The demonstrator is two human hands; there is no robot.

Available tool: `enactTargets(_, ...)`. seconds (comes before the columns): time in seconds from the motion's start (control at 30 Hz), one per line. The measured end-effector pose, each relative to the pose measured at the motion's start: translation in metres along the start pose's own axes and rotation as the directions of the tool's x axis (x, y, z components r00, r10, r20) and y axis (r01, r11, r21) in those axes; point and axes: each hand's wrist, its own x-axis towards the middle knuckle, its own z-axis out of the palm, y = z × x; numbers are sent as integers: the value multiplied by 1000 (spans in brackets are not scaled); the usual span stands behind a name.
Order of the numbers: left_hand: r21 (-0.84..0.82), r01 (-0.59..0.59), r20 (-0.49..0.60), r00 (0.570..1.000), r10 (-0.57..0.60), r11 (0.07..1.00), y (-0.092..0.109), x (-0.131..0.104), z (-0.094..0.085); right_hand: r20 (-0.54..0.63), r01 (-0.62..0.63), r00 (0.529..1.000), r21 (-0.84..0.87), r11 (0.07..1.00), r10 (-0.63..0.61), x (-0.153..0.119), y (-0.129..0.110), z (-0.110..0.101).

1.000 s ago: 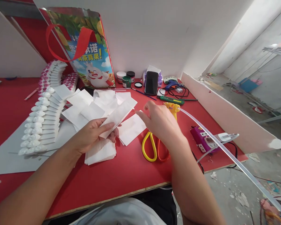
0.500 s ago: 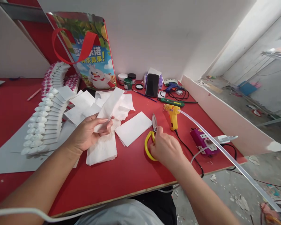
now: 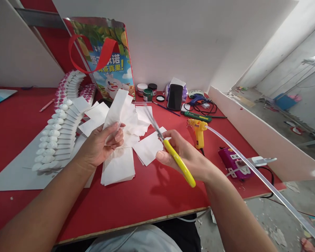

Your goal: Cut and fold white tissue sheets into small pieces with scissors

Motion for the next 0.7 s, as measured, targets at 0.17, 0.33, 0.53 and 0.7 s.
enactTargets(0.17,10,12,62,998,-12,1000,-1,-4,2,226,-86,971,7,996,82,17,3,7)
enactTargets(0.33,68,43,129,990,-52,997,-3,-5,5,242,-40,969,-5,999,40,19,2,13)
enactTargets(0.53,112,117,153,979,-134,987,-6,-8,10,234,-28,972,-5,1000,28,23,2,17)
enactTargets(0.7,144,129,168,974,-153,981,-7,-9,11,236,-35,971,-13,999,37,26,1,19)
